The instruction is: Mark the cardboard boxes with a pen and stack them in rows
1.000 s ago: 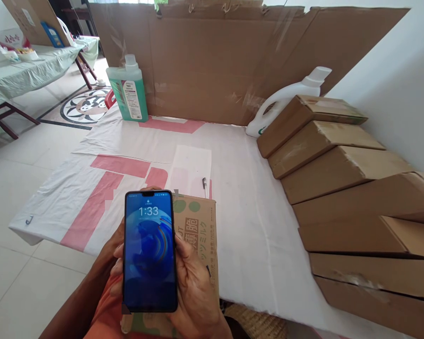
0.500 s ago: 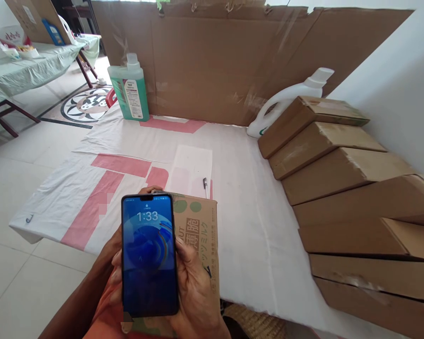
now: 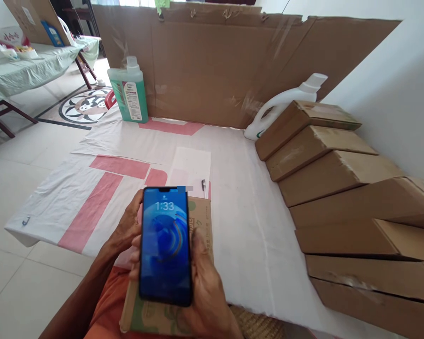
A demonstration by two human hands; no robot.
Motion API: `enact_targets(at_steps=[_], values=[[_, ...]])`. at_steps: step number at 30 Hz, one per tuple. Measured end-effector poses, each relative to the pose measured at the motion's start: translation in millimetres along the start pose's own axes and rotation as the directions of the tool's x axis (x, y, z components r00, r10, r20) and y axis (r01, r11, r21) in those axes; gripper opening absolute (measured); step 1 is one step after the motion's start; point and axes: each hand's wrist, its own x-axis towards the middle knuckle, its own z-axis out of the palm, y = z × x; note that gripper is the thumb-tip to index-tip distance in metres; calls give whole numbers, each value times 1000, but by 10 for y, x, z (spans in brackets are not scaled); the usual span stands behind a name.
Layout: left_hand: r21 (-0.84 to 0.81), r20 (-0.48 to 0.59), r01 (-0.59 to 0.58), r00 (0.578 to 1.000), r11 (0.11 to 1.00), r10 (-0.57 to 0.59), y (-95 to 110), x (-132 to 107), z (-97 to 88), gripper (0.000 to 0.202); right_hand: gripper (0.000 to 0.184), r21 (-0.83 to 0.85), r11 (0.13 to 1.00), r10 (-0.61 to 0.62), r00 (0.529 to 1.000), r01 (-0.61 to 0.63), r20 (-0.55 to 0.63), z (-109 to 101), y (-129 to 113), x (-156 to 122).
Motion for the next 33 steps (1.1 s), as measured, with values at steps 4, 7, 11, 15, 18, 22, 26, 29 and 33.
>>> enact_targets(at_steps=[4, 7, 11, 15, 18, 22, 26, 29, 33], values=[[-4, 18, 20, 1000, 1000, -20, -43, 3, -72, 51, 74, -164, 969, -207, 968, 183, -141, -265, -340, -49], [-11, 5, 32, 999, 999, -32, -97, 13, -83, 52, 65, -331, 888, -425, 847, 320, -320, -628, -586, -30], [-19, 10, 31, 999, 999, -31, -138, 31, -74, 53, 59, -532, 811, -534, 678, 244, -505, -1271, -659, 143], [-27, 20, 70, 997, 997, -70, -148, 50, -86, 55, 67, -739, 669, -612, 625, 84, -484, -1791, -491, 365], [-24, 26, 82, 996, 996, -81, -151, 68, -97, 56, 68, -806, 592, -665, 572, 12, -480, -1970, -380, 455], [-46, 32, 98, 995, 994, -97, -144, 68, -82, 64, 60, -860, 502, -698, 544, -92, -466, -2016, -370, 433], [-82, -7, 78, 997, 994, -79, -178, 5, -42, 69, 52, -904, 376, -725, 543, -202, -423, -1999, -448, 339], [-104, -72, 62, 995, 993, -69, -301, -81, -35, 69, 56, -921, 301, -745, 541, -249, -390, -1991, -490, 291], [-102, -159, 84, 982, 991, -100, -559, -306, -78, 68, 66, -944, 169, -795, 528, -282, -300, -1996, -407, 157]])
